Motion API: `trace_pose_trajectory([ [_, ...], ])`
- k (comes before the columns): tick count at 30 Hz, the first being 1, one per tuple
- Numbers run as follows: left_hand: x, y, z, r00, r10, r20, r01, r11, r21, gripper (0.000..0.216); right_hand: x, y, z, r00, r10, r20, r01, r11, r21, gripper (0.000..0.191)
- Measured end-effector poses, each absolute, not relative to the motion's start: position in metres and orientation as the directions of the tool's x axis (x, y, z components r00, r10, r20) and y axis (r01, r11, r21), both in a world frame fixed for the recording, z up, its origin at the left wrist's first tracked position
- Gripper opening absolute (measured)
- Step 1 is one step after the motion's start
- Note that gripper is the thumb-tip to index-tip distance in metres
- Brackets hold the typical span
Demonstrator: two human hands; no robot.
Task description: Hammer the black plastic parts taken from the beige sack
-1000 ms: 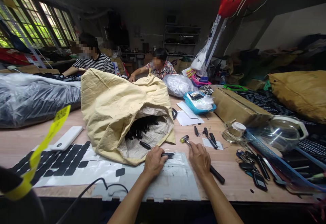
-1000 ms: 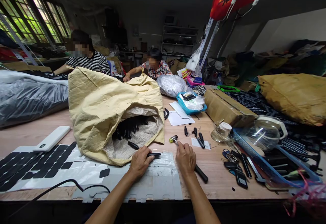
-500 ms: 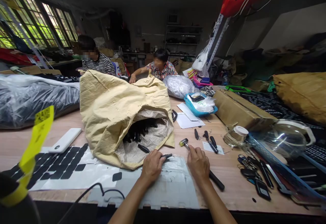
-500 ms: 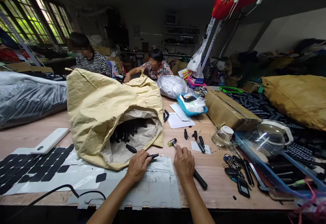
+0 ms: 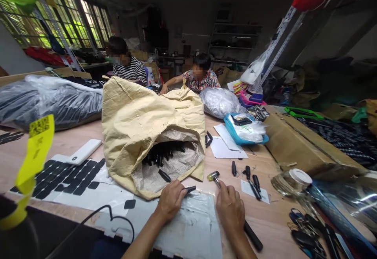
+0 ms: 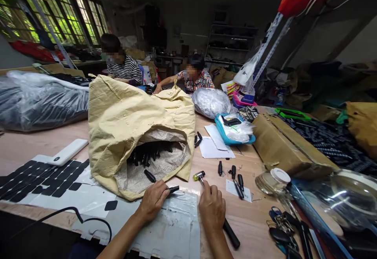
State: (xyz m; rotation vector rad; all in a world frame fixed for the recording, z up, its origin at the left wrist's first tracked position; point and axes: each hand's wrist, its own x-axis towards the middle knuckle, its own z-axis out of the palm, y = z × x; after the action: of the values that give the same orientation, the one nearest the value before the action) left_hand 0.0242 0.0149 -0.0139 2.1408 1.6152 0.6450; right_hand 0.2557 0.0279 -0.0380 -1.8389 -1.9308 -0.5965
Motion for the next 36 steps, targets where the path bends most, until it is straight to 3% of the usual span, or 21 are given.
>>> trace_pose_trajectory([
  [11,0.028,0.014,-0.016,0.237,0.954,0.181,0.781,-0.298,0.549,0.03,0.259,0.027,-0.042,-0.01,0.834,0.552,1.0,0.02,-0.012,0.03],
  [19,0.041,0.015,-0.029,0.252,0.938,0.239,0.792,-0.342,0.505,0.028,0.269,0.03,-0.043,-0.001,0.827,0.562,0.999,-0.019,0.03,0.03],
  [31,0.04,0.029,-0.016,0.239,0.955,0.175,0.776,-0.296,0.557,0.031,0.265,0.041,-0.039,0.066,0.868,0.491,0.998,-0.066,-0.016,0.03],
  [36,0.037,0.034,-0.007,0.224,0.967,0.123,0.813,-0.255,0.523,0.032,0.258,0.047,-0.035,0.088,0.877,0.473,0.996,-0.081,-0.035,0.03],
])
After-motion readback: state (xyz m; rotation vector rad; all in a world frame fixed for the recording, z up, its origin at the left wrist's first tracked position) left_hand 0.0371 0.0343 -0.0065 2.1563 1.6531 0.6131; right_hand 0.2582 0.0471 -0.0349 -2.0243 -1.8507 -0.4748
